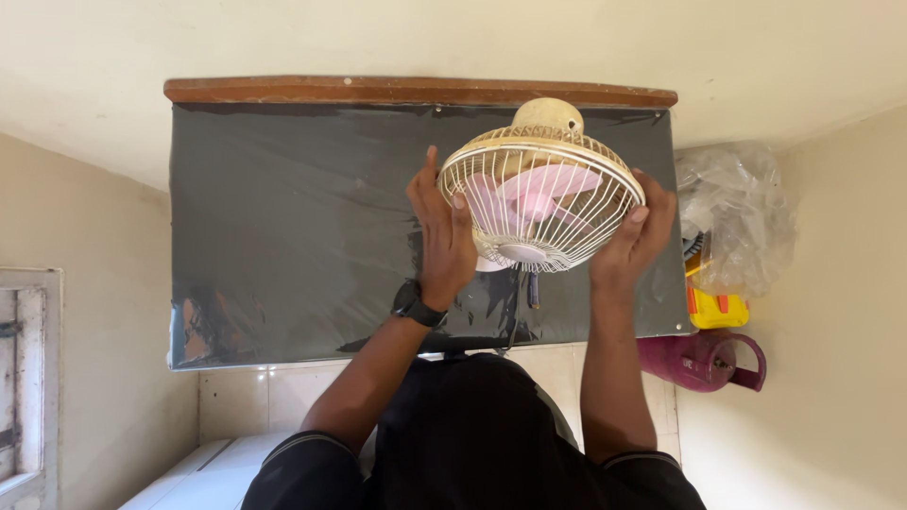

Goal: The person reassembles a small electric fan by attaching the motor housing to the fan head, then placing and securing the front wire grille over the blades. The fan is placed upright on a table after assembly.

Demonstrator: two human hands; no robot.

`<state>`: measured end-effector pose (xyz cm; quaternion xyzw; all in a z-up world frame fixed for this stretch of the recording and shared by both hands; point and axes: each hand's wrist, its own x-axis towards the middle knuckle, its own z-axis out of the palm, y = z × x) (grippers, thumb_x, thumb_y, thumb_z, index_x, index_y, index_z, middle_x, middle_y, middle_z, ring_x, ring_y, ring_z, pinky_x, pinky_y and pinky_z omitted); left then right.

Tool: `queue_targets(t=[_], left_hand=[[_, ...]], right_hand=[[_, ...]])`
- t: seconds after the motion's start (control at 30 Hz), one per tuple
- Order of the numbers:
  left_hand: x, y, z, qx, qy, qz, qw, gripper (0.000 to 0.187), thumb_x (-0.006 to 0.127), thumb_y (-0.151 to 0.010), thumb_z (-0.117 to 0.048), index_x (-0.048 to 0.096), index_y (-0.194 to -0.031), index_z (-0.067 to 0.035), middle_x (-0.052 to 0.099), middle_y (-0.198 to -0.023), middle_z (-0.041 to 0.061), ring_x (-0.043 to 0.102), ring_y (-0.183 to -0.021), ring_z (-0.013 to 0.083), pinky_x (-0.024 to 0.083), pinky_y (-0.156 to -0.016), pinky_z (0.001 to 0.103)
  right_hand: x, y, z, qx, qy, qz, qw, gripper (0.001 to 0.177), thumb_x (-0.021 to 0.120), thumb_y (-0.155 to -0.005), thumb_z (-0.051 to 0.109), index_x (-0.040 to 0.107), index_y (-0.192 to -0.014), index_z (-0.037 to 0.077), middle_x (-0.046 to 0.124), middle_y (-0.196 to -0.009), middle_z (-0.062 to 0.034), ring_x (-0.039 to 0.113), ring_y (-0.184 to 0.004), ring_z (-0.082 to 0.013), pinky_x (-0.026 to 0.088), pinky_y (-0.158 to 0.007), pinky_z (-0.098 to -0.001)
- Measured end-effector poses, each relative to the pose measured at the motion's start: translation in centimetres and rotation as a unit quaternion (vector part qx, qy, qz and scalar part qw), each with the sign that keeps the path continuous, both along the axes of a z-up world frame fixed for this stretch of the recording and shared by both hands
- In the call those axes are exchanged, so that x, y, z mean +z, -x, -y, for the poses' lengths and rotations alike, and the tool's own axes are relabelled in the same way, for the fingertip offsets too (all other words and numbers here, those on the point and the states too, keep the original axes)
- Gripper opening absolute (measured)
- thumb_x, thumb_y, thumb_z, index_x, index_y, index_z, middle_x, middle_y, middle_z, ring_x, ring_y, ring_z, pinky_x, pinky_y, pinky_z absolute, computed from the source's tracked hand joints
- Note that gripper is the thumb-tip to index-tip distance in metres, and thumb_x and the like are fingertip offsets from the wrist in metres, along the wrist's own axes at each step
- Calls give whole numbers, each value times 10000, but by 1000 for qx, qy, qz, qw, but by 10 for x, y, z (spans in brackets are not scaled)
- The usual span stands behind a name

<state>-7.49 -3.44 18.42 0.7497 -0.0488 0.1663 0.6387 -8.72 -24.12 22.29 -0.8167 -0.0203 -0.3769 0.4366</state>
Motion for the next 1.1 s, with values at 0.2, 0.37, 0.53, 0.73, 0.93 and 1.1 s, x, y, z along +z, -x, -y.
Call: queue_targets(t=[0.2, 0.37, 0.53, 0.73, 0.93, 1.1], left_hand=[[0, -6, 9, 14, 47, 9, 999, 576, 282, -1153, -396, 367, -1524, 36, 315, -1491, 247, 344, -1432, 369, 277, -1225, 480], [-8, -8, 8, 1, 86, 5, 996, 559, 328, -1143, -374, 358, -1489, 64, 340, -1434, 214, 382, -1386, 329, 295, -1213, 466], [-11, -14, -1, -24, 80, 19, 996, 567, 349, -1137, -410, 367, -1446, 65, 361, -1378, 195, 417, -1323, 304, 323, -1190, 450], [-9, -18, -2, -16, 87, 36, 995, 549, 371, -1132, -429, 375, -1393, 54, 393, -1329, 180, 446, -1268, 279, 354, -1163, 430], [-6, -11, 17, 48, 153, 25, 987, 500, 403, -1133, -380, 386, -1380, 53, 398, -1316, 175, 449, -1239, 262, 362, -1146, 424], [-5, -12, 22, 61, 205, 40, 976, 493, 446, -1105, -322, 362, -1409, 57, 381, -1354, 172, 426, -1277, 259, 346, -1161, 423]], right_hand=[[19, -5, 10, 25, 66, -25, 997, 550, 361, -1178, 449, 623, -1265, -26, 598, -1079, -137, 595, -991, -234, 472, -891, -358], [27, -8, 12, 31, 62, -75, 995, 616, 354, -1142, 478, 699, -1276, -15, 584, -1018, -132, 579, -924, -235, 458, -831, -355], [25, -14, 12, 63, 75, -6, 995, 588, 362, -1186, 468, 650, -1211, -43, 580, -1253, -221, 582, -1156, -302, 463, -1020, -386], [28, -12, 11, 102, -25, -83, 991, 569, 402, -1144, 471, 635, -1267, -33, 696, -1139, -147, 661, -1058, -209, 518, -961, -332], [60, -7, 16, 112, 117, -148, 976, 522, 454, -1134, 421, 618, -1382, -8, 702, -1182, -179, 669, -1068, -226, 521, -945, -339], [64, -18, 10, 154, 95, -137, 974, 481, 471, -1154, 391, 622, -1327, -30, 689, -1270, -185, 663, -1182, -267, 506, -1055, -366]])
